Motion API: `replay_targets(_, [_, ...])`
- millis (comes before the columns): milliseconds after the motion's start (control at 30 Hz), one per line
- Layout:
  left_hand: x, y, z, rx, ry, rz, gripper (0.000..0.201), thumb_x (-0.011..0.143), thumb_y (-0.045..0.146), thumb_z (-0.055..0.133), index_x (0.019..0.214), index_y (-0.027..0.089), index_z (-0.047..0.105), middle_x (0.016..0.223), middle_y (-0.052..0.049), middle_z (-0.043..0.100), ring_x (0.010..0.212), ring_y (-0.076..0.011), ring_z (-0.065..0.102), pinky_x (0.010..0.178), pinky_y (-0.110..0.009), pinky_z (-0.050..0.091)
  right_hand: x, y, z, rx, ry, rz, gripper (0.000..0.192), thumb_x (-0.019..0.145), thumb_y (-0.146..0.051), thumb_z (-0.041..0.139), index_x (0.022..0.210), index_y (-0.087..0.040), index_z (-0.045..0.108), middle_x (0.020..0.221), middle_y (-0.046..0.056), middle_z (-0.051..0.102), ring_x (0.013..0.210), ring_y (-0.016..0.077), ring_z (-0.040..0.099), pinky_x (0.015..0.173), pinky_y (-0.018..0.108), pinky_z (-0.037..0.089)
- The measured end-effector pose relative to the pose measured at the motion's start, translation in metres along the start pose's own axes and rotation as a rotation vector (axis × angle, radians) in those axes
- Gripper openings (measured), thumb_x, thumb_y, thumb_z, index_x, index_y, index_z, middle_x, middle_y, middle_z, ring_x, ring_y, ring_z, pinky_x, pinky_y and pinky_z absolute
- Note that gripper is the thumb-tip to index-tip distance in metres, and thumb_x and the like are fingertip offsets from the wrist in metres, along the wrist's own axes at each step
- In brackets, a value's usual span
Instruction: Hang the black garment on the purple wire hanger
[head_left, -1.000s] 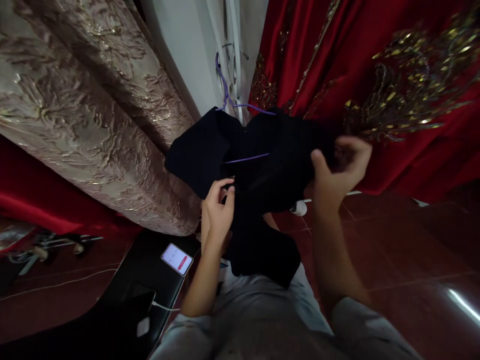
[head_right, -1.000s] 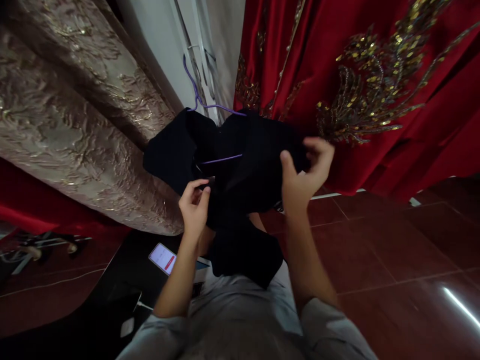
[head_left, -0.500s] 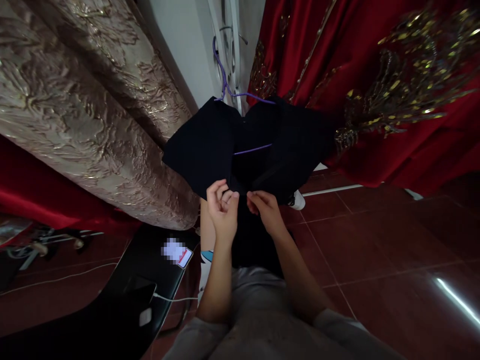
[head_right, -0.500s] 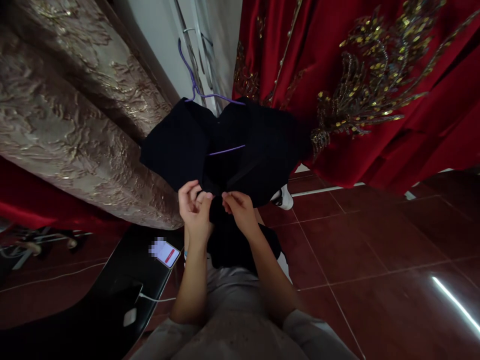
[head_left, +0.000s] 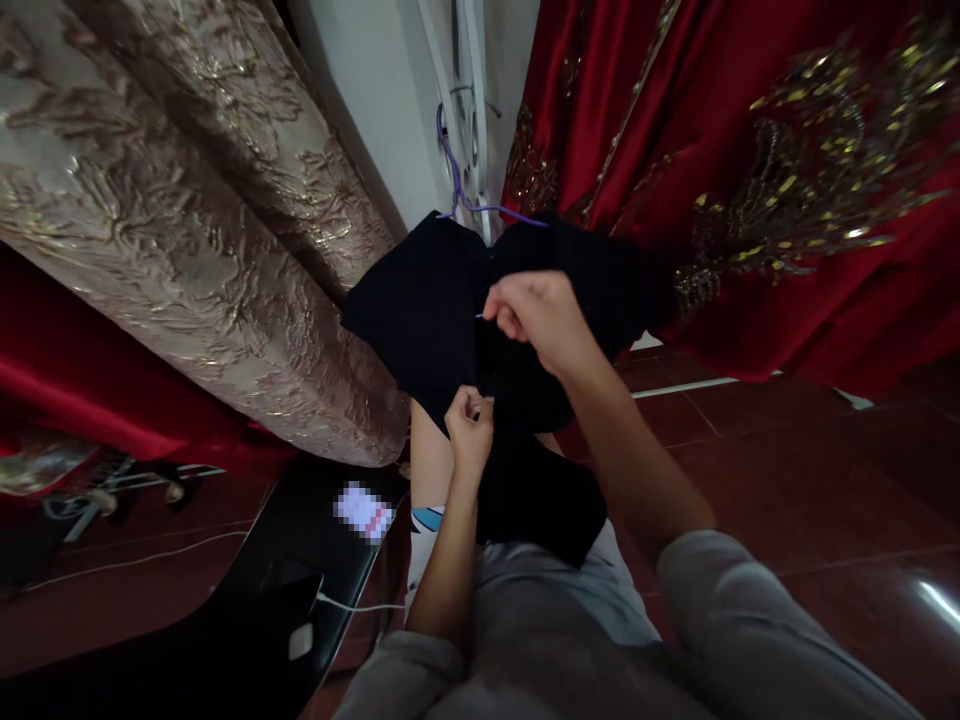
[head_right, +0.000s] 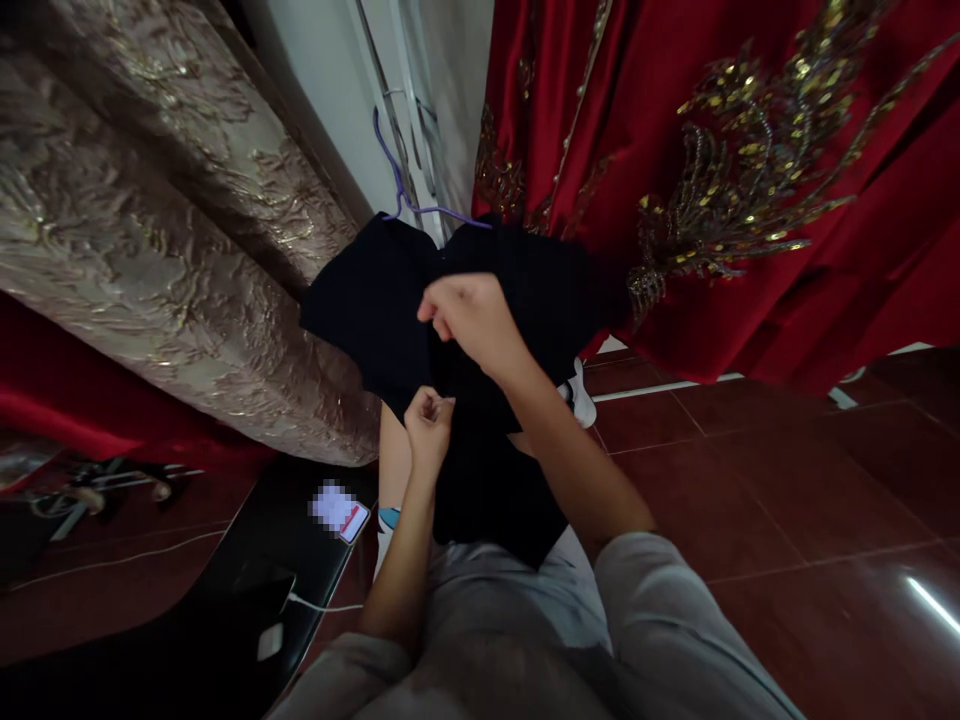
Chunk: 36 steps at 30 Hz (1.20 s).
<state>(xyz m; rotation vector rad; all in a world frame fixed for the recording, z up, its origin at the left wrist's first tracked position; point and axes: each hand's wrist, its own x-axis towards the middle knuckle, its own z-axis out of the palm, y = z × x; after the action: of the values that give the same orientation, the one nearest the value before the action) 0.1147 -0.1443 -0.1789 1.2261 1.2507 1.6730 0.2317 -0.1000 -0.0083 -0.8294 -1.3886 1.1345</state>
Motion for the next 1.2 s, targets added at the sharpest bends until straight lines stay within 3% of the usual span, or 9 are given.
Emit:
replay_targets(100, [-0.003, 0.003, 0.005, -0.039, 0.036, -0.007, 0.023, 0.085, 0.035, 0.071, 0.08, 0.019, 0.055, 0.066, 0.004, 0.049, 0.06, -0.0094, 0.049, 0.061, -0.021, 0.043, -0.008, -0.036, 0.002, -0.101, -0.074, -0.095, 0.032, 0.093, -0.025, 0.057, 0.063, -0.014, 0.062, 0.049, -0.004, 0.046, 0.047, 0.0039, 0.042, 0.05, 0.017, 0.032])
replay_targets(233, [-0.01, 0.021, 0.001, -0.048, 0.081, 0.121, 0.022, 0.089, 0.039, 0.071, 0.087, 0.018, 0.068, 0.082, -0.003, 0.062, 0.078, -0.0147, 0.06, 0.071, -0.025, 0.05, -0.064, 0.0, 0.002, -0.18, -0.347, 0.067, 0.032, 0.094, -0.036, 0.063, 0.069, -0.016, 0.069, 0.056, -0.001, 0.057, 0.053, 0.0079, 0.052, 0.052, 0.021, 0.037])
replay_targets(267, [-0.011, 0.026, -0.001, -0.031, 0.082, 0.166, 0.02, 0.09, 0.038, 0.071, 0.089, 0.018, 0.07, 0.084, -0.004, 0.063, 0.08, -0.0156, 0.061, 0.072, -0.026, 0.05, -0.077, 0.019, 0.002, -0.183, -0.318, 0.109, 0.027, 0.093, -0.036, 0.066, 0.073, -0.018, 0.07, 0.06, -0.001, 0.061, 0.057, 0.0097, 0.057, 0.054, 0.022, 0.04])
replay_targets(333, [-0.014, 0.034, -0.005, 0.026, 0.053, 0.222, 0.015, 0.093, 0.034, 0.07, 0.094, 0.02, 0.074, 0.087, -0.004, 0.064, 0.082, -0.0166, 0.062, 0.073, -0.028, 0.05, -0.094, 0.058, 0.002, -0.103, -0.043, 0.204, 0.022, 0.088, -0.041, 0.072, 0.08, -0.021, 0.068, 0.066, -0.001, 0.064, 0.061, 0.0127, 0.061, 0.054, 0.025, 0.043])
replay_targets(433, [-0.015, 0.042, -0.009, 0.124, -0.026, 0.246, 0.015, 0.097, 0.031, 0.066, 0.104, 0.024, 0.077, 0.093, -0.005, 0.066, 0.087, -0.0186, 0.064, 0.077, -0.032, 0.053, -0.099, 0.092, 0.005, 0.011, 0.137, 0.237, 0.028, 0.085, -0.045, 0.076, 0.093, -0.021, 0.064, 0.072, 0.0, 0.066, 0.063, 0.0147, 0.063, 0.051, 0.025, 0.043])
replay_targets(667, [-0.016, 0.048, -0.011, 0.212, -0.054, 0.356, 0.02, 0.099, 0.021, 0.062, 0.111, 0.023, 0.078, 0.092, -0.005, 0.066, 0.088, -0.017, 0.063, 0.081, -0.031, 0.052, -0.098, 0.084, 0.005, -0.185, 0.126, 0.135, 0.024, 0.088, -0.041, 0.072, 0.096, -0.018, 0.068, 0.081, 0.003, 0.071, 0.071, 0.0143, 0.067, 0.063, 0.026, 0.049])
replay_targets(833, [-0.018, 0.049, -0.007, 0.245, -0.069, 0.433, 0.019, 0.1, 0.019, 0.061, 0.11, 0.02, 0.078, 0.087, -0.003, 0.066, 0.082, -0.0142, 0.062, 0.075, -0.028, 0.052, -0.101, 0.084, 0.007, -0.161, 0.256, 0.084, 0.027, 0.088, -0.043, 0.073, 0.086, -0.017, 0.065, 0.076, 0.002, 0.069, 0.067, 0.0133, 0.065, 0.061, 0.024, 0.048])
replay_targets(1033, [-0.017, 0.046, -0.009, 0.266, -0.082, 0.454, 0.018, 0.1, 0.017, 0.061, 0.109, 0.02, 0.076, 0.088, -0.004, 0.066, 0.082, -0.014, 0.063, 0.074, -0.027, 0.052, -0.103, 0.085, 0.005, -0.014, 0.122, 0.1, 0.025, 0.096, -0.041, 0.062, 0.083, -0.02, 0.061, 0.062, -0.003, 0.057, 0.057, 0.0098, 0.056, 0.054, 0.022, 0.041])
replay_targets(1200, [-0.02, 0.042, -0.009, 0.254, -0.011, 0.423, 0.012, 0.1, 0.018, 0.061, 0.1, 0.018, 0.073, 0.09, -0.004, 0.066, 0.086, -0.0156, 0.063, 0.078, -0.029, 0.052, -0.09, 0.084, 0.001, 0.211, 0.011, 0.277, 0.022, 0.087, -0.034, 0.068, 0.072, -0.017, 0.067, 0.049, -0.003, 0.05, 0.043, 0.0063, 0.039, 0.044, 0.022, 0.024])
